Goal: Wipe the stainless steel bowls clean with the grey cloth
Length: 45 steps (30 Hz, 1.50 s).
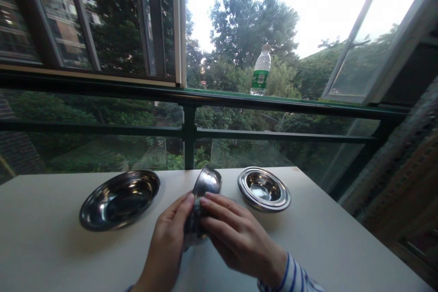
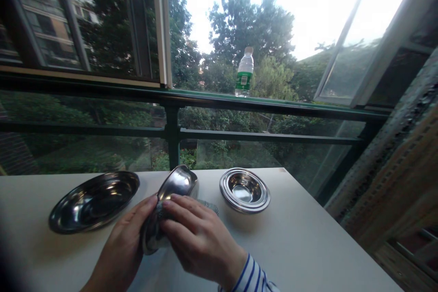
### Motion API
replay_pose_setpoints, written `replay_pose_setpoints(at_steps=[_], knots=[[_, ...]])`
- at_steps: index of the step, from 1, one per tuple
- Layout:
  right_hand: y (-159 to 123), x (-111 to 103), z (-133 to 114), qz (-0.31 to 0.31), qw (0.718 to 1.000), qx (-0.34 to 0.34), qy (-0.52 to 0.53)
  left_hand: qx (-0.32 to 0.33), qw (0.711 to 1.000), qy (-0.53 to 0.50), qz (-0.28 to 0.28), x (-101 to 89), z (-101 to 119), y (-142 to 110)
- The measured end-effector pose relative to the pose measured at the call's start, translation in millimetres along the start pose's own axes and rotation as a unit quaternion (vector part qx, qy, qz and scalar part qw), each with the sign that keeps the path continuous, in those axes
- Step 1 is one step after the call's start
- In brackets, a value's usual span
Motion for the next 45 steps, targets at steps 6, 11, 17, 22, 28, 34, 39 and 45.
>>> replay_pose_setpoints(at_steps=[6, 11, 17, 22, 28, 34, 39, 45], knots=[[-0.9, 4.2, -2.3, 0.009, 0.999, -0.030, -0.029, -0.006, 1.000, -0.014, -0.009, -2.7, -9.3, 0.6], [0.1, 4.6, -5.7, 0.005, 0.998, -0.051, -0.043, -0.017, 0.999, -0.045, -0.016, -4.3, -16.2, 2.1], [0.8, 3.5, -6.3, 0.005, 0.998, -0.051, -0.039, 0.012, 1.000, -0.022, -0.012, -8.3, -20.3, 2.0], [-4.2, -1.7, 8.7, 0.070, 0.997, -0.014, -0.001, 0.037, 0.999, 0.018, -0.016, -7.3, -20.0, -0.9], [-6.9, -12.0, 16.7, 0.158, 0.980, 0.115, 0.035, 0.041, 0.998, 0.040, -0.031, -4.8, -21.5, -4.8], [-0.7, -10.7, 9.8, 0.081, 0.994, 0.036, 0.068, 0.058, 0.997, 0.048, -0.026, -7.0, -23.7, -4.7], [-4.6, -17.3, 19.7, 0.148, 0.978, 0.130, 0.069, 0.037, 0.998, 0.054, -0.027, -4.9, -22.4, -8.9], [-1.3, -15.3, 11.6, 0.089, 0.988, 0.055, 0.110, 0.049, 0.997, 0.047, -0.024, -5.1, -24.7, -9.2]])
Point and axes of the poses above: each hand's wrist, its own y-axis towards the middle knuckle, its own x-axis out of the palm, z = x × y, the point moved 2 cm from there along y, towards the middle knuckle, and after that the axes turned 7 degrees about y, right-handed, at the moved point
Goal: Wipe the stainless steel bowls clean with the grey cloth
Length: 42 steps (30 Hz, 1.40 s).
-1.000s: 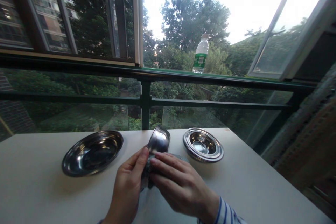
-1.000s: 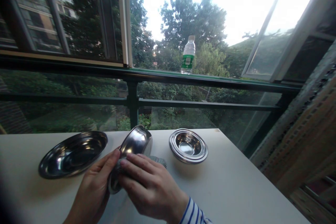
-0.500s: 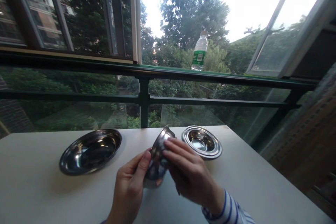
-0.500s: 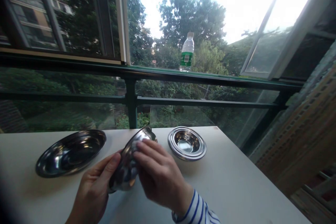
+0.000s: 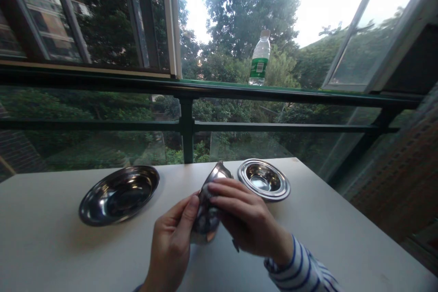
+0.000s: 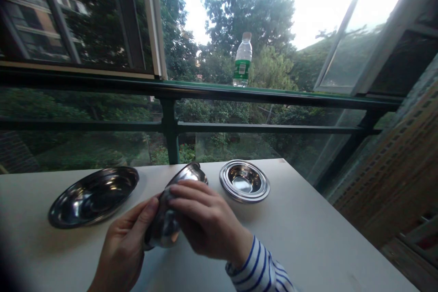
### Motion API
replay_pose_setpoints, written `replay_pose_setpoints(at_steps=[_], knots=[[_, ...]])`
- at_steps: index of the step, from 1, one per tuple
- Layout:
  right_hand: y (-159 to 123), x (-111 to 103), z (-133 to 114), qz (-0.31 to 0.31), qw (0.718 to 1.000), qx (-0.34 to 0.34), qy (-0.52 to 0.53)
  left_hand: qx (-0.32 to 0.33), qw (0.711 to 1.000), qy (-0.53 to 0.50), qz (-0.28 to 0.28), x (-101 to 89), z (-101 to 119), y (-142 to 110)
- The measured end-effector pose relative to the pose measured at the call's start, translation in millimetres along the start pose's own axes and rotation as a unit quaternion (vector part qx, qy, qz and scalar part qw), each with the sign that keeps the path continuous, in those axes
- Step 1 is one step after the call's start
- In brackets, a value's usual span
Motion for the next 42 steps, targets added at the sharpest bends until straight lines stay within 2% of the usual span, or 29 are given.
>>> replay_pose_setpoints(at_steps=[2, 4, 7, 9, 12, 14, 18, 19, 21, 24, 26, 29, 31, 33, 35, 37, 40, 42], knots=[[-0.7, -3.9, 6.1, 0.069, 0.996, 0.053, -0.017, -0.019, 1.000, 0.000, -0.006, 0.8, -0.9, -0.5], [-1.4, -5.2, 7.4, 0.091, 0.992, 0.077, -0.033, -0.032, 0.999, -0.001, -0.008, 1.2, -1.5, -0.8], [-0.8, 1.5, 0.2, -0.003, 1.000, 0.009, -0.022, -0.020, 1.000, -0.011, 0.002, 0.9, -1.2, 0.0], [-1.2, 5.1, -0.5, -0.029, 0.999, -0.017, -0.012, -0.015, 1.000, -0.017, 0.006, 1.6, -0.8, 0.5], [-3.6, 2.3, 9.7, 0.065, 0.995, 0.064, -0.030, -0.045, 0.999, -0.021, 0.003, 4.2, -1.4, 0.1], [-5.5, 0.9, 13.0, 0.088, 0.990, 0.099, -0.044, -0.057, 0.998, -0.021, 0.007, 5.2, -2.1, -0.2], [-4.5, 7.8, 1.4, -0.021, 1.000, 0.005, -0.018, -0.022, 0.999, -0.023, 0.016, 5.0, -2.0, 0.3], [-4.0, 8.8, -0.6, -0.032, 0.999, -0.008, -0.009, -0.016, 0.999, -0.023, 0.015, 5.4, -1.5, 0.0], [-3.3, 7.5, 0.3, 0.001, 1.000, 0.015, -0.003, -0.020, 1.000, -0.017, 0.007, 7.5, -0.4, -1.6], [-3.6, 1.4, 5.1, 0.080, 0.991, 0.102, -0.025, -0.044, 0.999, -0.010, -0.004, 11.6, 0.9, -5.1], [-2.9, 0.8, 3.3, 0.057, 0.993, 0.099, -0.041, -0.048, 0.999, -0.019, 0.002, 12.4, 0.6, -6.1], [-1.4, 3.8, 0.1, -0.011, 0.998, 0.038, -0.053, -0.036, 0.999, -0.024, 0.011, 10.9, -0.9, -5.7], [-1.2, 2.5, 4.8, 0.018, 0.996, 0.052, -0.069, -0.040, 0.999, -0.023, 0.007, 10.6, -1.6, -6.2], [-1.9, -1.3, 11.8, 0.072, 0.988, 0.109, -0.080, -0.061, 0.998, -0.027, 0.001, 11.7, -1.5, -8.0], [-2.4, -4.0, 13.2, 0.092, 0.983, 0.140, -0.082, -0.073, 0.997, -0.031, -0.002, 12.9, -0.5, -9.8], [-1.3, -3.1, 6.2, 0.056, 0.989, 0.107, -0.081, -0.064, 0.997, -0.033, 0.006, 13.0, 1.0, -9.9], [0.7, 1.8, -5.6, -0.024, 0.997, 0.021, -0.070, -0.031, 0.998, -0.035, 0.035, 11.2, 3.0, -7.4], [0.7, 1.8, -3.1, -0.018, 0.998, 0.023, -0.055, -0.030, 0.998, -0.031, 0.037, 11.3, 3.6, -6.4]])
Point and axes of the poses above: each hand's wrist, its own y-axis towards the middle knuckle, its own x-axis out of the palm, z = x × y, the point moved 2 cm from there along y, towards the middle knuckle, and after that the axes turned 7 degrees about y, right-handed, at the moved point
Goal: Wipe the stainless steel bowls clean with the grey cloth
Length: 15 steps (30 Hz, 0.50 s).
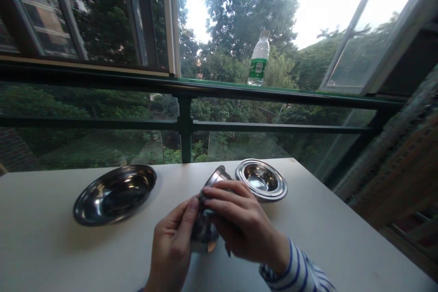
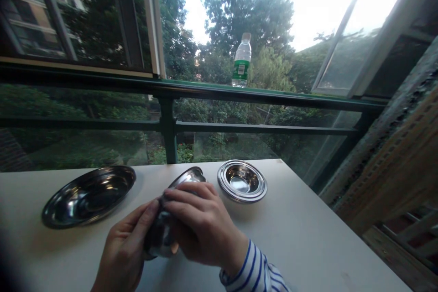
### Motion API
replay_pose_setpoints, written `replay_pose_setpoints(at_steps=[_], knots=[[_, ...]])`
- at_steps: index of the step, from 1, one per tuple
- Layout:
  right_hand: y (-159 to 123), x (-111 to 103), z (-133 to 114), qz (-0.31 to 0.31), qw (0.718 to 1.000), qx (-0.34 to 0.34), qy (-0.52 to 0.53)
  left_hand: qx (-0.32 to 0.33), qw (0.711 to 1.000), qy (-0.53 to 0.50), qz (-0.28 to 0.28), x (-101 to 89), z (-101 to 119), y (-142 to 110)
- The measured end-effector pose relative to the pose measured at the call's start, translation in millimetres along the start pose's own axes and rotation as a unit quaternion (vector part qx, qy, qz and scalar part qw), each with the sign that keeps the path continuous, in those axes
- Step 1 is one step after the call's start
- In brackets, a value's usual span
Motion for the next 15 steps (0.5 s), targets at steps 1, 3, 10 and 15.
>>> replay_pose_setpoints(at_steps=[1, 3, 10, 15], knots=[[-0.3, -1.3, 4.6, 0.027, 0.999, 0.026, 0.007, -0.009, 1.000, 0.001, -0.005, 0.7, 0.1, -0.2], [-1.8, -5.1, 15.3, 0.084, 0.991, 0.101, 0.019, -0.032, 0.999, 0.001, -0.015, 2.4, 0.0, -1.7], [-0.4, -1.2, 1.8, -0.035, 0.999, -0.016, 0.018, 0.002, 1.000, 0.002, 0.002, -1.6, -0.7, -1.1], [0.5, -4.5, 7.9, 0.069, 0.995, 0.066, -0.008, -0.025, 1.000, 0.011, -0.006, -0.6, -2.2, -0.8]])
Point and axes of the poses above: each hand's wrist, its own y-axis towards the middle knuckle, its own x-axis out of the palm, z = x × y, the point moved 2 cm from there along y, towards the middle knuckle, and after that the axes turned 7 degrees about y, right-handed, at the moved point
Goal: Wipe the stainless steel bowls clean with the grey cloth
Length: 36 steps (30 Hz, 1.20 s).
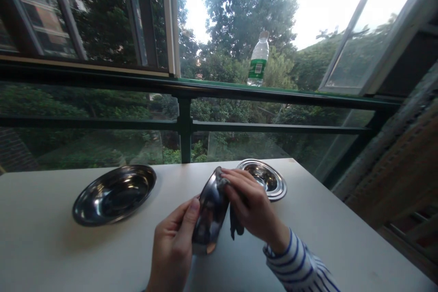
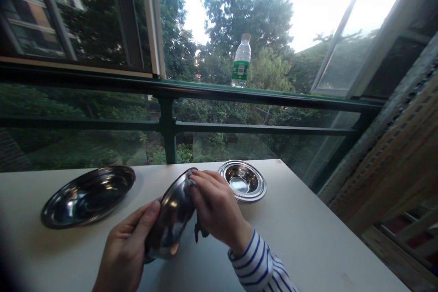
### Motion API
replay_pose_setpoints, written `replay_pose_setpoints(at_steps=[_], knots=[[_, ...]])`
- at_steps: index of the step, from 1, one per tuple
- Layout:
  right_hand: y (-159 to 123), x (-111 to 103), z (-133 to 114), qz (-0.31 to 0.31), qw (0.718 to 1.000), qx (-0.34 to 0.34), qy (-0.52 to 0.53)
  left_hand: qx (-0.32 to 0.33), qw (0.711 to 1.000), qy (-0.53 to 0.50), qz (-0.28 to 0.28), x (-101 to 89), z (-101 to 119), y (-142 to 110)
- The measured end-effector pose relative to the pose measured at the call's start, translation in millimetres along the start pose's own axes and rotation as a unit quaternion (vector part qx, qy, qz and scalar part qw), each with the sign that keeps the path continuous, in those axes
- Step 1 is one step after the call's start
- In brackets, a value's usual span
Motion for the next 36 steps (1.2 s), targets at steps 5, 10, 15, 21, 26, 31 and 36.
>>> replay_pose_setpoints(at_steps=[5, 10, 15, 21, 26, 31, 36], knots=[[-1.1, 4.1, -8.4, -0.115, 0.989, -0.093, 0.021, 0.024, 1.000, -0.007, 0.002, -1.5, -0.7, 2.6], [-2.7, 1.5, 7.3, 0.026, 1.000, 0.001, 0.005, -0.017, 1.000, 0.003, 0.011, -4.6, 0.5, 4.6], [-7.0, 10.3, -10.9, -0.064, 0.989, -0.130, -0.020, -0.005, 0.999, -0.045, 0.016, -7.9, 2.4, 9.3], [-6.9, 6.2, -0.1, 0.016, 0.996, -0.089, -0.018, 0.001, 0.999, -0.045, 0.008, -9.6, 3.7, 10.0], [-10.9, 11.2, -1.9, -0.001, 0.996, -0.090, -0.021, -0.022, 0.997, -0.077, 0.000, -6.0, 5.5, 10.0], [-13.7, 23.9, -20.2, -0.058, 0.981, -0.174, -0.066, 0.005, 0.996, -0.093, -0.014, -7.3, 7.2, 12.3], [-12.8, 27.4, -21.5, -0.063, 0.969, -0.218, -0.094, -0.019, 0.991, -0.112, -0.065, -7.5, 3.8, 12.6]])
Point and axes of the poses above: each hand's wrist, its own y-axis towards the middle knuckle, its own x-axis out of the palm, z = x × y, the point moved 2 cm from there along y, towards the middle knuckle, and after that the axes turned 7 degrees about y, right-handed, at the moved point
